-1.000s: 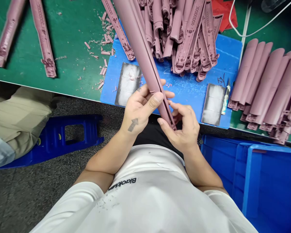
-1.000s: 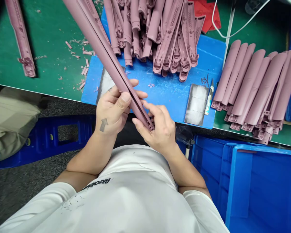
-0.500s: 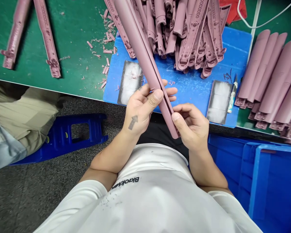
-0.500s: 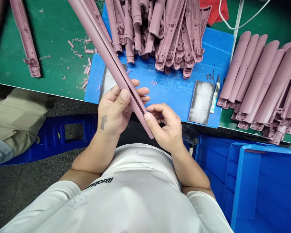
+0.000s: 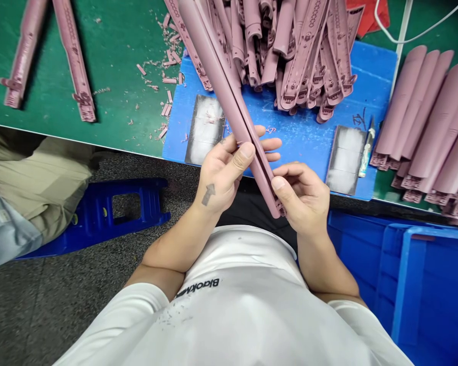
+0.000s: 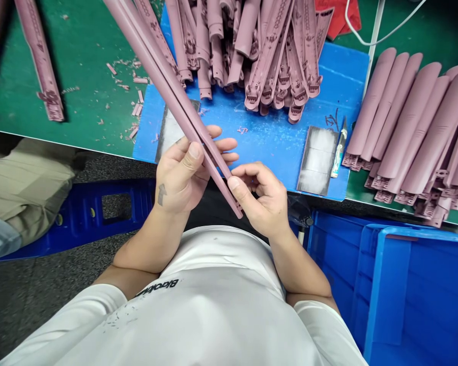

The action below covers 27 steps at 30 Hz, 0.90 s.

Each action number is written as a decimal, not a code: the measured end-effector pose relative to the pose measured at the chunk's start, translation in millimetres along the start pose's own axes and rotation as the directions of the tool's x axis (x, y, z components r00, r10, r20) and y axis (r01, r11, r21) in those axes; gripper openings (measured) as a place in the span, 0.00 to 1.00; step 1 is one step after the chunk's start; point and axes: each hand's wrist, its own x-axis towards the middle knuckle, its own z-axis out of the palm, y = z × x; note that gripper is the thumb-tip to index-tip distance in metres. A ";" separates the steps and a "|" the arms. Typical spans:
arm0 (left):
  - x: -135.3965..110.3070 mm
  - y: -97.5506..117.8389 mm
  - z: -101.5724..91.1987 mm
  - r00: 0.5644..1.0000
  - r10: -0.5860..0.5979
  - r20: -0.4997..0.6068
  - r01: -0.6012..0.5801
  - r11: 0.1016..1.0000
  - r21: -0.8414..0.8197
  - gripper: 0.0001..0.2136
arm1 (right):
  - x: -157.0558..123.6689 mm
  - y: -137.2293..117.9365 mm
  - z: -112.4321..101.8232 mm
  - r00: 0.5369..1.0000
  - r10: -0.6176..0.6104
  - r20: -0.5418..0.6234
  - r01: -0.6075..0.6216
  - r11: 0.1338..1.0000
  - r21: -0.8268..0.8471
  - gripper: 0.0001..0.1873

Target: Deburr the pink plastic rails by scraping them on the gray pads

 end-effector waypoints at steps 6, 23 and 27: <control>-1.1 -2.6 -4.0 0.997 0.022 0.076 -0.021 1.000 -0.017 0.28 | -5.3 5.8 1.1 0.999 0.008 0.043 -0.011 0.998 0.061 0.15; -1.0 -8.0 -2.0 0.996 -0.025 0.081 0.026 1.000 -0.015 0.33 | -7.8 7.1 0.9 0.999 0.015 0.038 -0.017 0.999 0.043 0.16; 0.8 -9.6 -4.9 0.997 -0.015 0.074 0.014 1.000 0.017 0.34 | -7.3 8.0 0.3 0.999 0.031 0.042 -0.034 0.997 0.070 0.16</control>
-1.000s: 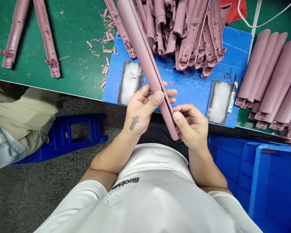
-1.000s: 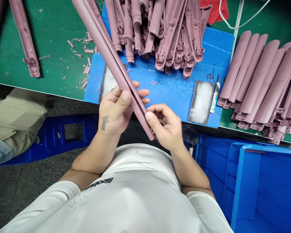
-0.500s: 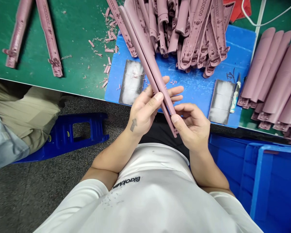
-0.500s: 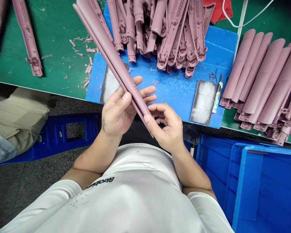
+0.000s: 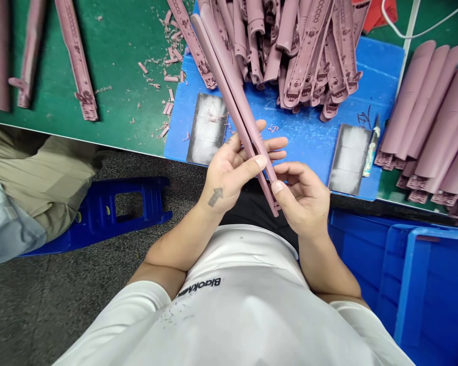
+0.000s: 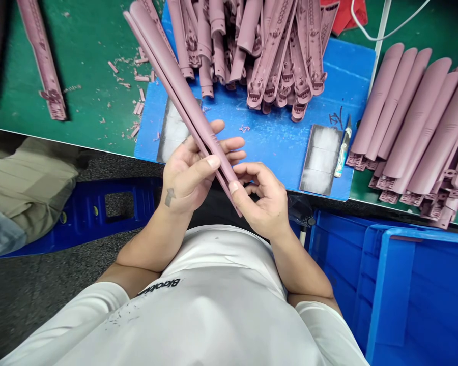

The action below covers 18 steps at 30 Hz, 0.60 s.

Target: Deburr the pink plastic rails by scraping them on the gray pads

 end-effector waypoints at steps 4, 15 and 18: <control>1.6 -1.7 -0.8 1.000 0.005 -0.022 -0.005 1.000 0.001 0.36 | 0.6 -0.3 -0.3 1.000 -0.008 0.001 0.008 1.000 -0.002 0.15; 2.3 -3.0 -0.3 1.000 0.027 -0.002 -0.027 0.999 0.041 0.42 | 0.7 2.8 -0.9 1.000 -0.021 0.007 0.021 1.000 0.004 0.14; 3.5 -3.9 -0.7 1.000 0.024 0.015 -0.025 0.999 0.042 0.42 | 1.0 4.0 -0.9 1.000 0.003 0.005 -0.003 1.000 -0.005 0.17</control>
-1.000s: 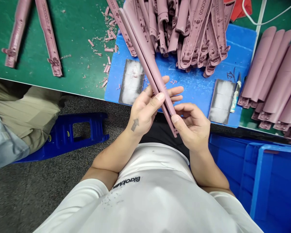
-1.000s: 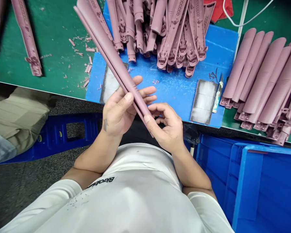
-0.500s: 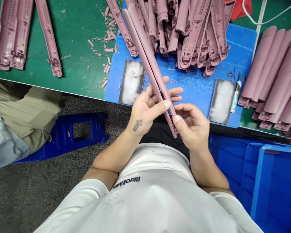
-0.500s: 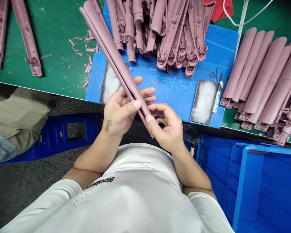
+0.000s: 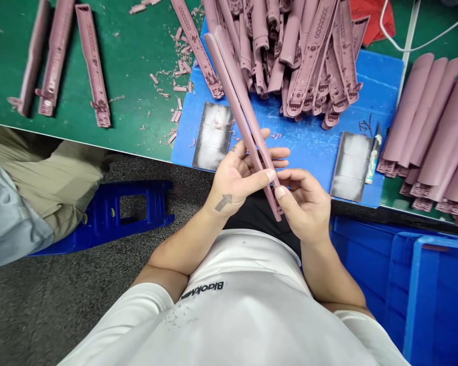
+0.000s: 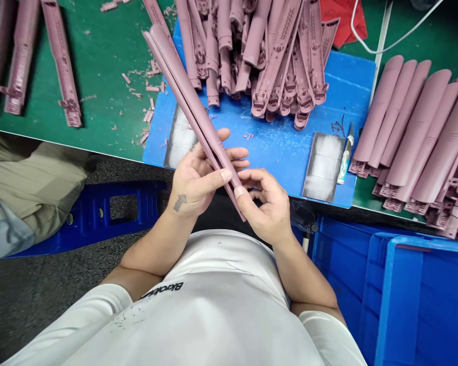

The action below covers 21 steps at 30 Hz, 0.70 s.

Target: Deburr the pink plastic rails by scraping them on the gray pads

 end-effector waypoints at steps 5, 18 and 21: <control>1.2 -2.7 -1.2 1.000 -0.004 0.018 0.004 1.000 -0.004 0.40 | 0.6 2.1 -0.4 0.999 0.034 0.008 -0.034 0.999 0.000 0.19; 2.3 -7.5 2.3 0.997 0.061 -0.041 -0.060 0.997 0.038 0.37 | 0.9 5.2 0.2 0.999 0.037 0.017 -0.037 0.999 0.026 0.19; 2.4 -6.2 3.0 0.998 0.064 -0.025 -0.064 0.998 0.022 0.35 | 0.9 5.2 -0.2 1.000 0.023 0.012 -0.023 0.999 0.043 0.17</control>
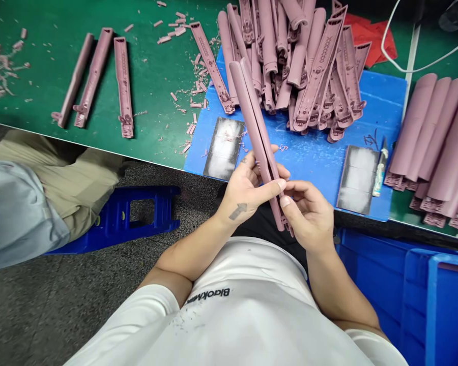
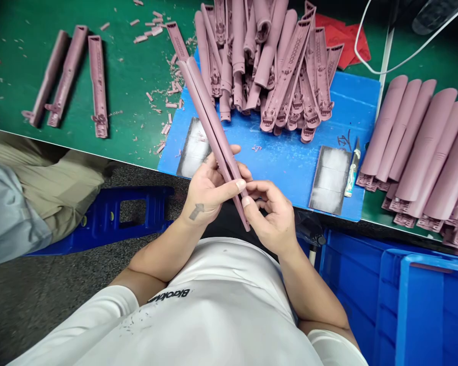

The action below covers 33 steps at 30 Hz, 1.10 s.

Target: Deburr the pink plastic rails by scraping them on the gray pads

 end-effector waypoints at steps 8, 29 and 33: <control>0.2 1.3 -1.0 0.999 -0.051 0.005 0.051 0.999 0.010 0.37 | -0.4 -1.5 -2.3 1.000 -0.001 0.016 0.001 1.000 -0.021 0.17; -2.3 1.2 1.6 0.997 -0.052 -0.059 0.055 0.997 0.046 0.35 | -1.4 1.2 5.8 0.996 0.063 0.062 -0.065 0.997 0.039 0.25; -9.0 10.2 10.2 0.988 -0.041 -0.148 0.065 0.986 0.156 0.29 | -3.6 -6.4 14.2 0.971 0.188 0.146 -0.194 0.981 0.027 0.31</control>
